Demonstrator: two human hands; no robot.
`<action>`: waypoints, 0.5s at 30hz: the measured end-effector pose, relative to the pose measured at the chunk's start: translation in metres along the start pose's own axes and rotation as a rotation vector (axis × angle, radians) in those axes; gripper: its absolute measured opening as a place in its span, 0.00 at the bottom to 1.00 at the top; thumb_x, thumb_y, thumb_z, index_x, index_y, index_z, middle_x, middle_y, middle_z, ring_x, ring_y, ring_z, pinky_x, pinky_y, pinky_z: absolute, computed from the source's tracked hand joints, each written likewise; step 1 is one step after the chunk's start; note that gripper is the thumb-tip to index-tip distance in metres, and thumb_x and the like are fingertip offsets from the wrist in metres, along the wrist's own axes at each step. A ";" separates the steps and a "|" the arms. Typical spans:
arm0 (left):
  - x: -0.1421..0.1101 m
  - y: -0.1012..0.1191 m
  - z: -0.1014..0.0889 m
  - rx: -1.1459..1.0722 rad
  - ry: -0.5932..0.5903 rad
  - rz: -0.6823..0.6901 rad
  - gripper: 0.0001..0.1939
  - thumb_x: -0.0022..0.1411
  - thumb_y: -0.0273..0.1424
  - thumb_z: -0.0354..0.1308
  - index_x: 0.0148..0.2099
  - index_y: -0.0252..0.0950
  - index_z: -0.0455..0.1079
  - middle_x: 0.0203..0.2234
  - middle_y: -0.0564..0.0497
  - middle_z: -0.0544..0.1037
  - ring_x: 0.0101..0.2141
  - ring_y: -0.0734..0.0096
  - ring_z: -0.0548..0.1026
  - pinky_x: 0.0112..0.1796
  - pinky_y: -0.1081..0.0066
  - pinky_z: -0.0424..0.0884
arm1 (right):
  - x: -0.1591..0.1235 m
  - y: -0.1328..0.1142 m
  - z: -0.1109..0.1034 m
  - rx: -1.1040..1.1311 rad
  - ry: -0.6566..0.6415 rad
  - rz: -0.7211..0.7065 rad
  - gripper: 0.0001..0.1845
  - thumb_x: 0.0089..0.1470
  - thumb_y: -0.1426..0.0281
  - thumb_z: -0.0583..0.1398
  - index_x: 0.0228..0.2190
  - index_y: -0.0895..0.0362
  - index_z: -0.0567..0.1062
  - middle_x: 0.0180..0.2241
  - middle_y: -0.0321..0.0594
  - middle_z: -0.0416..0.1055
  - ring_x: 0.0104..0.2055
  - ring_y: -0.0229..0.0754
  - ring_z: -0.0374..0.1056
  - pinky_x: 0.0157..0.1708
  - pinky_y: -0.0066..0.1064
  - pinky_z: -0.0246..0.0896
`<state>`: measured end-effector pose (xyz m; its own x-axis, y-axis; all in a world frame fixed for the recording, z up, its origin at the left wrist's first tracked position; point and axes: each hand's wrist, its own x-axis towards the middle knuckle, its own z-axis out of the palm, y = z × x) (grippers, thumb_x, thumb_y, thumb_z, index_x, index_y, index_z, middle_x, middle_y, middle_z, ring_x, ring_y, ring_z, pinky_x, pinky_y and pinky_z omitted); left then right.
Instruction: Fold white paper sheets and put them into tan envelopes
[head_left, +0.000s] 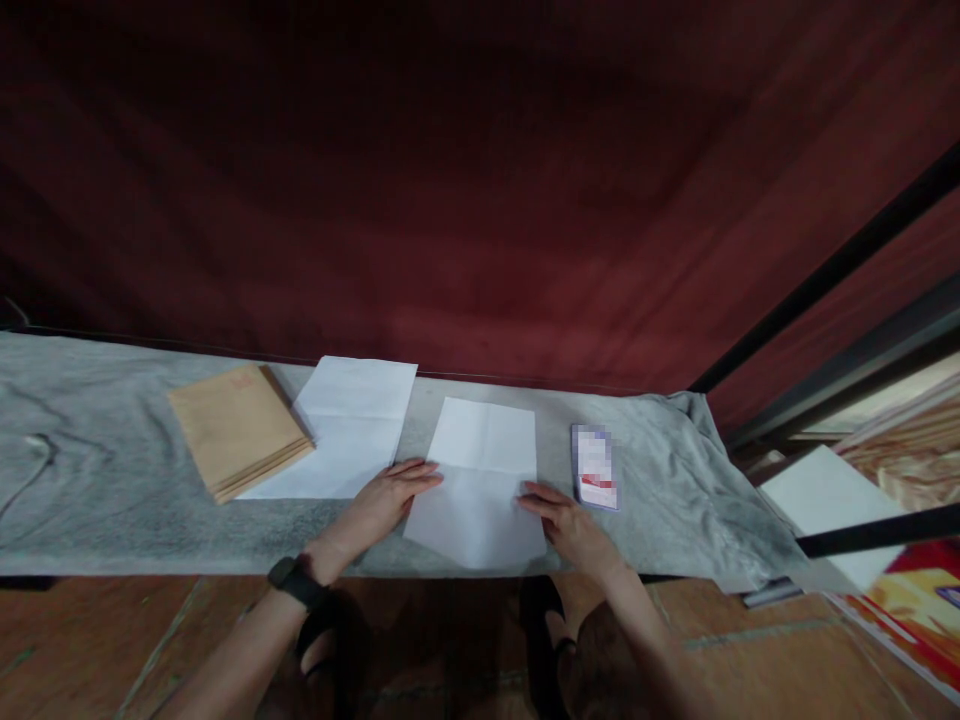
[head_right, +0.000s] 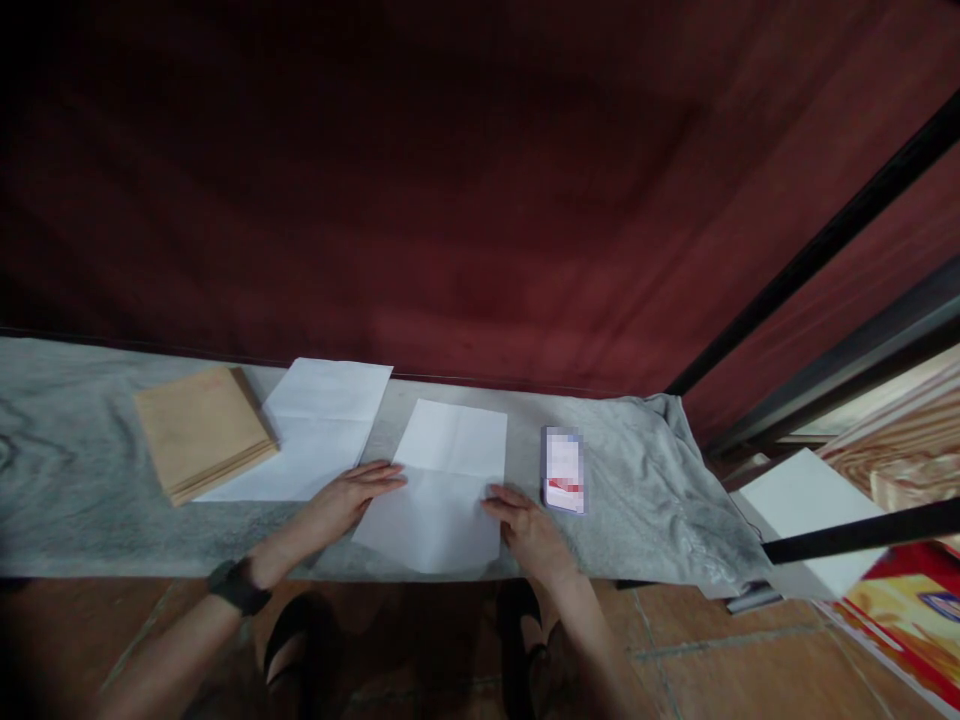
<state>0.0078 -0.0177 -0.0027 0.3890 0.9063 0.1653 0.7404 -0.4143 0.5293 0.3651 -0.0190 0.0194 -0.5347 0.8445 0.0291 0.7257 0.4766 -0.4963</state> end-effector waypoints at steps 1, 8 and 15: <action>0.000 -0.001 0.001 0.023 0.008 0.006 0.29 0.59 0.17 0.48 0.55 0.47 0.74 0.57 0.53 0.75 0.59 0.66 0.69 0.60 0.57 0.65 | 0.000 0.000 0.001 -0.039 0.001 -0.029 0.35 0.51 0.87 0.51 0.56 0.50 0.72 0.62 0.38 0.64 0.63 0.41 0.62 0.64 0.39 0.58; 0.004 0.008 -0.004 0.007 -0.044 -0.024 0.28 0.57 0.16 0.49 0.54 0.45 0.76 0.57 0.51 0.74 0.60 0.67 0.68 0.60 0.59 0.65 | 0.006 0.007 0.001 -0.126 0.036 -0.044 0.41 0.49 0.90 0.46 0.59 0.51 0.68 0.63 0.35 0.63 0.64 0.35 0.59 0.64 0.32 0.57; 0.012 0.010 -0.010 -0.142 -0.061 -0.089 0.23 0.58 0.20 0.50 0.50 0.44 0.77 0.56 0.50 0.75 0.57 0.64 0.72 0.57 0.59 0.68 | 0.041 -0.008 0.027 -0.130 0.194 0.003 0.24 0.62 0.74 0.52 0.59 0.56 0.69 0.63 0.42 0.64 0.65 0.42 0.59 0.64 0.39 0.56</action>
<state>0.0146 -0.0099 0.0130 0.3610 0.9304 0.0637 0.6901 -0.3125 0.6528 0.3257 0.0056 0.0016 -0.4481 0.8713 0.2002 0.7837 0.4906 -0.3809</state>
